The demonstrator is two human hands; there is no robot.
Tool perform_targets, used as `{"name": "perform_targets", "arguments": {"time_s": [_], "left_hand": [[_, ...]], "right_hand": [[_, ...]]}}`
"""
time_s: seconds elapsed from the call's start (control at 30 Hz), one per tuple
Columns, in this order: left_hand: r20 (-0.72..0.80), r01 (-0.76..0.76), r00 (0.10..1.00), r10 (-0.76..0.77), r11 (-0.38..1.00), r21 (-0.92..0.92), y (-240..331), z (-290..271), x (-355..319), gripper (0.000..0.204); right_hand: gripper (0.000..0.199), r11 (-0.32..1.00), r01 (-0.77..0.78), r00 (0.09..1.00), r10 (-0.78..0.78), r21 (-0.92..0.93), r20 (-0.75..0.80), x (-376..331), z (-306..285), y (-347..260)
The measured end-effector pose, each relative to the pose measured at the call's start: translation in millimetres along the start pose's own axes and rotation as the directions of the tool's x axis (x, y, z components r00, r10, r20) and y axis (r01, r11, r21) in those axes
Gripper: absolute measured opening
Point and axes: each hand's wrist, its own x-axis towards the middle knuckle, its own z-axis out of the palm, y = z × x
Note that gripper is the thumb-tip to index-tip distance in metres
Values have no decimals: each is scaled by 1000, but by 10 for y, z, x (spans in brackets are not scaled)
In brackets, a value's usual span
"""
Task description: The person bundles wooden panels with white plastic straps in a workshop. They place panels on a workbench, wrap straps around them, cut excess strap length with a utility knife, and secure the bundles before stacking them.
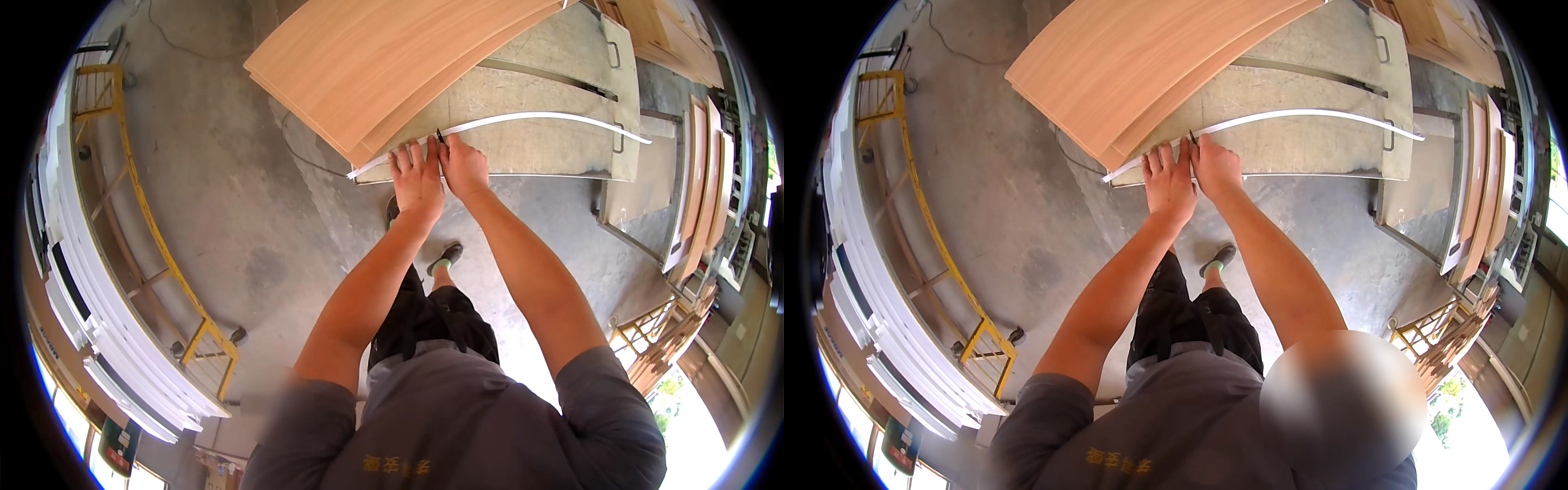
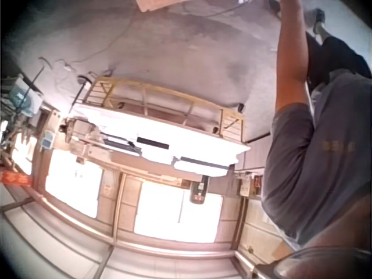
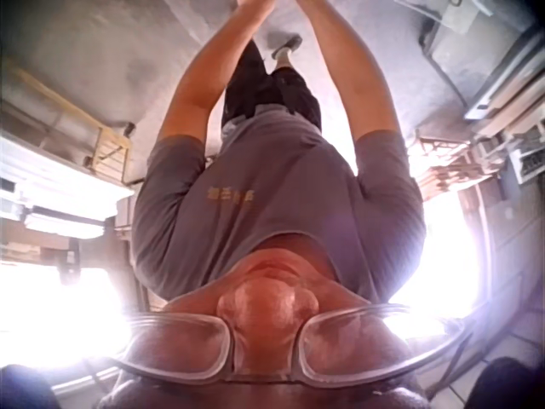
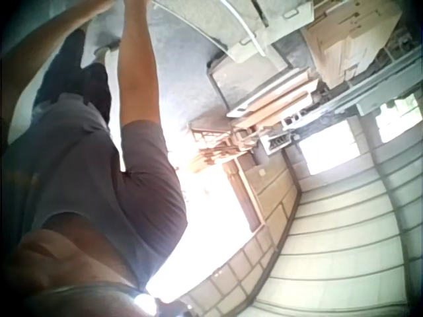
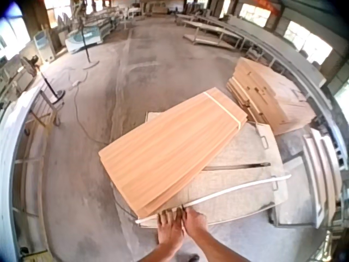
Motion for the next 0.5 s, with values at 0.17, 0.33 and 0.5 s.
{"name": "perform_targets", "arguments": {"time_s": [0.17, 0.33, 0.5], "left_hand": [[-6, 4, 1000, -4, 1000, -4, 10, -10, 2, 80], [-11, 3, 1000, -3, 1000, 2, 14, 12, 10, 79], [5, -2, 1000, 2, 999, 40, 16, -10, 6, 65]], "right_hand": [[23, 999, 33, 999, -33, 7, -7, 19, 45, 45], [23, 999, 5, 1000, -5, 32, 24, 19, -1, 6], [23, 1000, 5, 999, -6, 23, 43, 43, 18, -2]]}}
